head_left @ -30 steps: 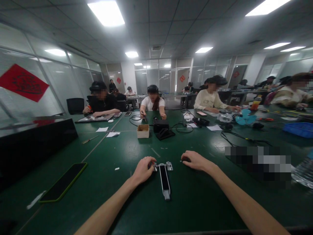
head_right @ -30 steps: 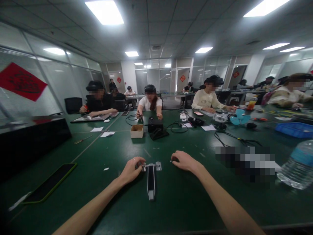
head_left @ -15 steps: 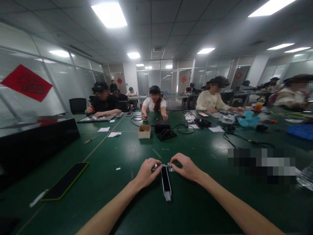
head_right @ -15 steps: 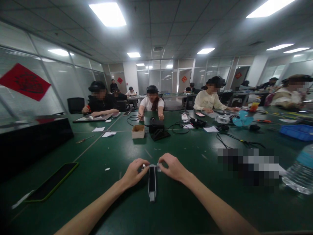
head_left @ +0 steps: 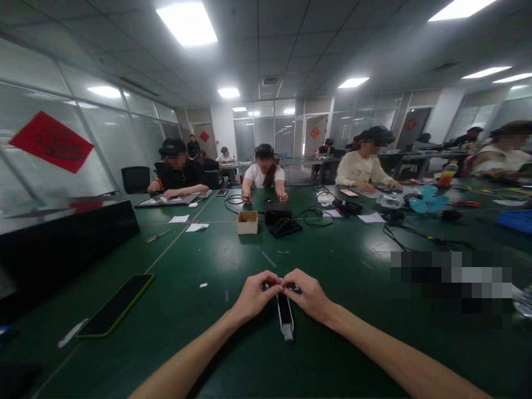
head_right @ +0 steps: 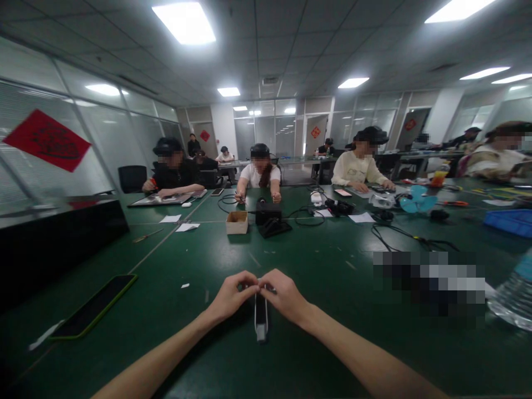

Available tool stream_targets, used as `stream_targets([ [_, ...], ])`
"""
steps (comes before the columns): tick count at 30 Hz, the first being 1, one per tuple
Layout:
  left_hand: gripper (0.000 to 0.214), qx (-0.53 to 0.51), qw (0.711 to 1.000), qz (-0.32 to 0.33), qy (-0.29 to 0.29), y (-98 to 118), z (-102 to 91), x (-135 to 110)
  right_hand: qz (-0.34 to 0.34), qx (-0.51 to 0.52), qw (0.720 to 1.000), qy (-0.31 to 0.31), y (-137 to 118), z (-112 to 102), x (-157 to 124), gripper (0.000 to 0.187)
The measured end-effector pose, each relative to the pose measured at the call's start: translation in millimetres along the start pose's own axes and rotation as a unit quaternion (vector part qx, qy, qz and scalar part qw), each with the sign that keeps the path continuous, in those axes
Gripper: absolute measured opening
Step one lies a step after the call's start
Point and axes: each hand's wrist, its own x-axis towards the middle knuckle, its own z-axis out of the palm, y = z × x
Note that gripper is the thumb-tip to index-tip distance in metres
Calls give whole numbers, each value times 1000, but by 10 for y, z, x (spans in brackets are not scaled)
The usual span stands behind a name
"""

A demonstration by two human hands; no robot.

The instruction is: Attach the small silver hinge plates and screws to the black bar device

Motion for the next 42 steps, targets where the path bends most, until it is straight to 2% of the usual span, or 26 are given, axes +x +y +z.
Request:
stream_targets([
  [3, 15, 18, 1000, -2, -24, 0, -35, 9, 8, 1, 999, -31, -24, -46, 25, 8],
  [6, 16, 60, 998, 2, -17, -24, -120, 41, 16, -9, 999, -49, 6, -127, 50, 9],
  [10, 15, 149, 989, -4, 10, -119, -273, 100, 44, -31, 996, -67, 154, -233, 51, 11],
  [13, 15, 176, 984, -15, -9, -216, -328, 121, 79, -36, 992, -94, 260, -264, 34, 13],
  [19, 14, 166, 985, -12, -45, -337, -280, 114, 104, -44, 985, -131, 293, -231, 16, 13],
  [35, 14, 175, 983, -53, -19, -326, -236, 111, 122, -23, 984, -127, 302, -212, 6, 11],
  [42, 13, 221, 975, -7, -38, -319, -249, 102, 128, -20, 983, -133, 295, -221, 10, 10],
])
